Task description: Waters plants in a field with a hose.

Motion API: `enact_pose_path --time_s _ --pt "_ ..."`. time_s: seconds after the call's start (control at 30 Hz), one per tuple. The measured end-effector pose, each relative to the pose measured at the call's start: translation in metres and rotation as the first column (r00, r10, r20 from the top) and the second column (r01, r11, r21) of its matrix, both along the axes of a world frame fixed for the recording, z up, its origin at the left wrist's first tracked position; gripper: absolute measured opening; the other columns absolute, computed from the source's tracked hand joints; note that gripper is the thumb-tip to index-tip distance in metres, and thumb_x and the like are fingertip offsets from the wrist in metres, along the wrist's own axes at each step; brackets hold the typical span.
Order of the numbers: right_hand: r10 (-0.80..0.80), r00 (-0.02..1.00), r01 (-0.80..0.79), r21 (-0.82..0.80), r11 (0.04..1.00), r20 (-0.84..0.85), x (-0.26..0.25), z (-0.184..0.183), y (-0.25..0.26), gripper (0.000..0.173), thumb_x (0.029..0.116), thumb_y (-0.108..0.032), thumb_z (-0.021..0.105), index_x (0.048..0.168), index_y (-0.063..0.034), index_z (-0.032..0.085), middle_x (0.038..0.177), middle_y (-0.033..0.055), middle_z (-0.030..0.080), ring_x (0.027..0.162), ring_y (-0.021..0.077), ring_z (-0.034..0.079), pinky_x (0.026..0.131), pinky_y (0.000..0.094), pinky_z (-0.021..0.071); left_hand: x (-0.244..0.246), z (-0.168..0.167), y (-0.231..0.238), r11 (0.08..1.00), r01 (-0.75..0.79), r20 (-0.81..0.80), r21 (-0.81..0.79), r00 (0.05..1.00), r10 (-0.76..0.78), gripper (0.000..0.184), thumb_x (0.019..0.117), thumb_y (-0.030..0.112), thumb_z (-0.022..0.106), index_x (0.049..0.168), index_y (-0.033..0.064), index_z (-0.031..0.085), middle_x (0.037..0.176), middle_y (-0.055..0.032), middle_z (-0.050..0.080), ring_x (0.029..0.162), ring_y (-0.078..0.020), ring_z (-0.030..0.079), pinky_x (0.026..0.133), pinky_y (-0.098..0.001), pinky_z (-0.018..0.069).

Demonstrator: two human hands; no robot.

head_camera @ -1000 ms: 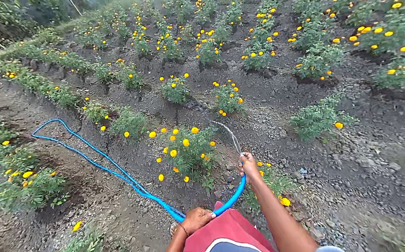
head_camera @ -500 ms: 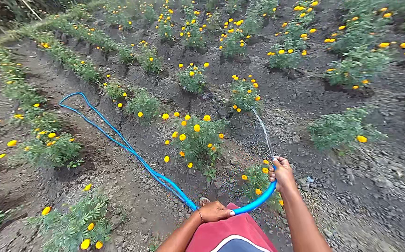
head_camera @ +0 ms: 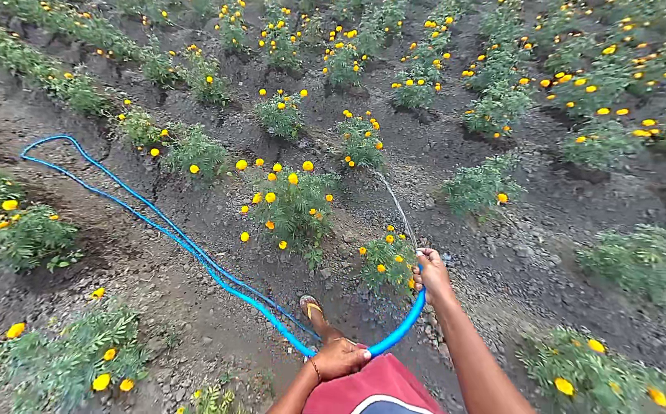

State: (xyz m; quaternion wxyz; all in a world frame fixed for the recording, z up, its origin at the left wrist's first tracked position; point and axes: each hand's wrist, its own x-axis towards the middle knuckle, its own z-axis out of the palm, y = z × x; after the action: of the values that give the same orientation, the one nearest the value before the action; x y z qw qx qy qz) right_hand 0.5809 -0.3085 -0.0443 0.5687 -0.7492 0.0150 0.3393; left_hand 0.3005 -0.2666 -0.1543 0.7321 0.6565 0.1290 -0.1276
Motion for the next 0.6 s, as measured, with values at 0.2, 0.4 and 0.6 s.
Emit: enact_pose_path --time_s 0.2,0.4,0.6 --pt "0.026 1.0 -0.026 0.025 0.999 0.0 -0.011 0.004 -0.036 0.02 0.1129 -0.022 0.038 0.128 -0.0104 0.046 0.063 -0.0021 0.037 0.04 0.0063 0.033 0.036 0.0217 0.0313 -0.009 0.01 -0.029 0.994 0.038 0.009 -0.099 0.999 -0.037 0.049 0.1064 0.04 0.046 0.066 0.0124 0.057 0.055 0.0095 0.043 0.05 -0.0029 0.041 0.052 -0.0257 0.0372" --pt "0.05 0.999 -0.05 0.021 0.999 0.014 -0.017 0.013 -0.044 0.022 0.1127 -0.024 0.04 0.129 -0.012 0.047 0.063 -0.0018 0.038 0.04 0.0065 0.033 0.035 0.022 0.0318 -0.009 0.017 -0.042 0.995 0.046 0.037 -0.088 0.998 -0.043 0.046 0.106 0.035 0.046 0.066 0.0141 0.056 0.056 0.012 0.043 0.051 0.0002 0.04 0.053 -0.0228 0.0368" --pt "0.118 0.992 -0.117 -0.02 0.993 0.046 -0.01 0.008 -0.052 0.024 0.1127 -0.023 0.04 0.132 -0.0101 0.048 0.064 -0.0009 0.039 0.041 0.0076 0.035 0.037 0.0234 0.0336 -0.003 0.007 -0.05 0.994 0.079 0.014 -0.077 0.997 -0.078 0.047 0.1058 0.039 0.046 0.067 0.0143 0.056 0.055 0.0104 0.043 0.05 -0.0019 0.04 0.052 -0.0246 0.0362"
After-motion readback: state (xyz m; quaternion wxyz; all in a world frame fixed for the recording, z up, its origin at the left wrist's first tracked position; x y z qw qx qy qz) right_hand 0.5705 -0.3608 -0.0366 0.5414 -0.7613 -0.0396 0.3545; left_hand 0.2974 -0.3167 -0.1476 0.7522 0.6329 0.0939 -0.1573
